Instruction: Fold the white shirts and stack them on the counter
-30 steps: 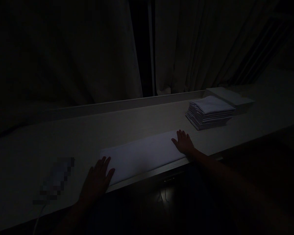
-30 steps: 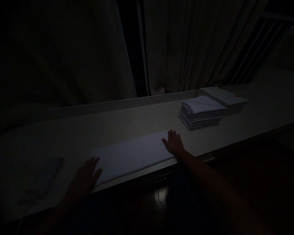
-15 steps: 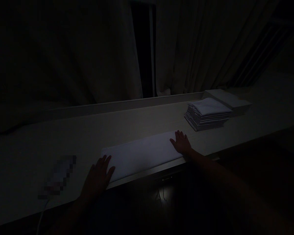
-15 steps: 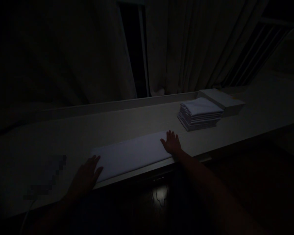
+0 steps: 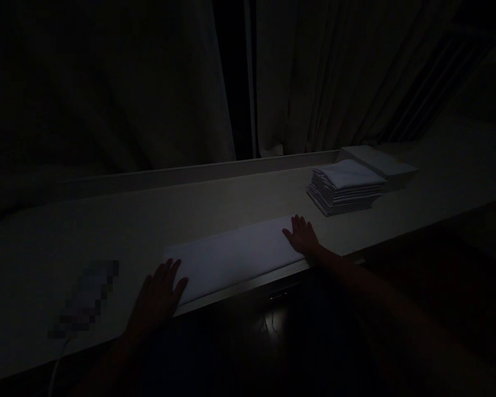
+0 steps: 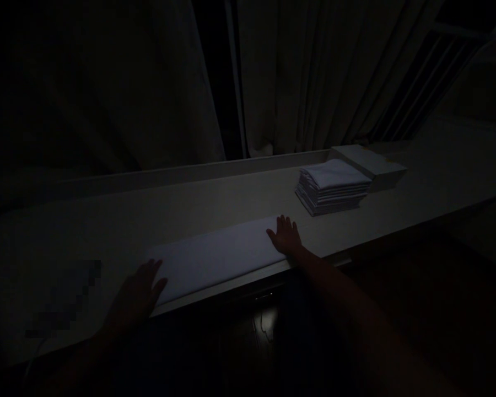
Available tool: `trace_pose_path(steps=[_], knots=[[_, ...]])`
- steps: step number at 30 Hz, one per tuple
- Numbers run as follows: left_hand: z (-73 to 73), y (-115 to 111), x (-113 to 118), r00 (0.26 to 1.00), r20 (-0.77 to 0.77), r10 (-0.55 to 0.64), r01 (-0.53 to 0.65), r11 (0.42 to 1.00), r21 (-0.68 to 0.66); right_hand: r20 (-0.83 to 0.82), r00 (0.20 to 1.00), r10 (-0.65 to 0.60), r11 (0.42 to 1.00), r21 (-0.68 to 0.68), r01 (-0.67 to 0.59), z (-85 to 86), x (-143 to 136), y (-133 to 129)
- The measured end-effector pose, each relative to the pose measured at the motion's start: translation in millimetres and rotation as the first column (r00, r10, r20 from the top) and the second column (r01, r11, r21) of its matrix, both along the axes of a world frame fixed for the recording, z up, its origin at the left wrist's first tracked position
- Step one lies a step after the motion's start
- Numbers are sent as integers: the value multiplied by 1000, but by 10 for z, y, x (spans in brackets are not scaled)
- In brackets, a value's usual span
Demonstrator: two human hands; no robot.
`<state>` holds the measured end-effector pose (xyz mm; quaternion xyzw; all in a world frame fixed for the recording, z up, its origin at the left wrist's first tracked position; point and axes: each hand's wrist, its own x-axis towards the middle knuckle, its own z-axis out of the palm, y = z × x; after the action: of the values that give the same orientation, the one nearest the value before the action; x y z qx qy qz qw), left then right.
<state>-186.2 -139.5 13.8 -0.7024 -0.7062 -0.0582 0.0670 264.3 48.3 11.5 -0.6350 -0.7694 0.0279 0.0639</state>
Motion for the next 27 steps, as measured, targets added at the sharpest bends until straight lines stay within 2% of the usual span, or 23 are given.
trace_pose_path(steps=[6,13,19,23,25,27], knots=[[-114,14,-75,1000,-16,-7,7,1000,1,2,1000,10,1000,7,-10,-40,12,21],[-75,10,-59,1000,-18,-19,19,1000,-5,-3,1000,11,1000,1,-11,-64,16,51],[-124,17,-88,1000,-1,5,-5,1000,-7,-11,1000,17,1000,-6,-18,-71,6,48],[30,51,-59,998,-47,28,-32,996,-80,-6,1000,-1,999,-32,1,25,25,55],[165,134,102,996,-84,10,-16,998,-67,11,999,31,999,-16,-31,134,-36,35],[282,282,411,994,-86,-69,66,997,-42,20,993,114,991,71,-115,252,-221,-32]])
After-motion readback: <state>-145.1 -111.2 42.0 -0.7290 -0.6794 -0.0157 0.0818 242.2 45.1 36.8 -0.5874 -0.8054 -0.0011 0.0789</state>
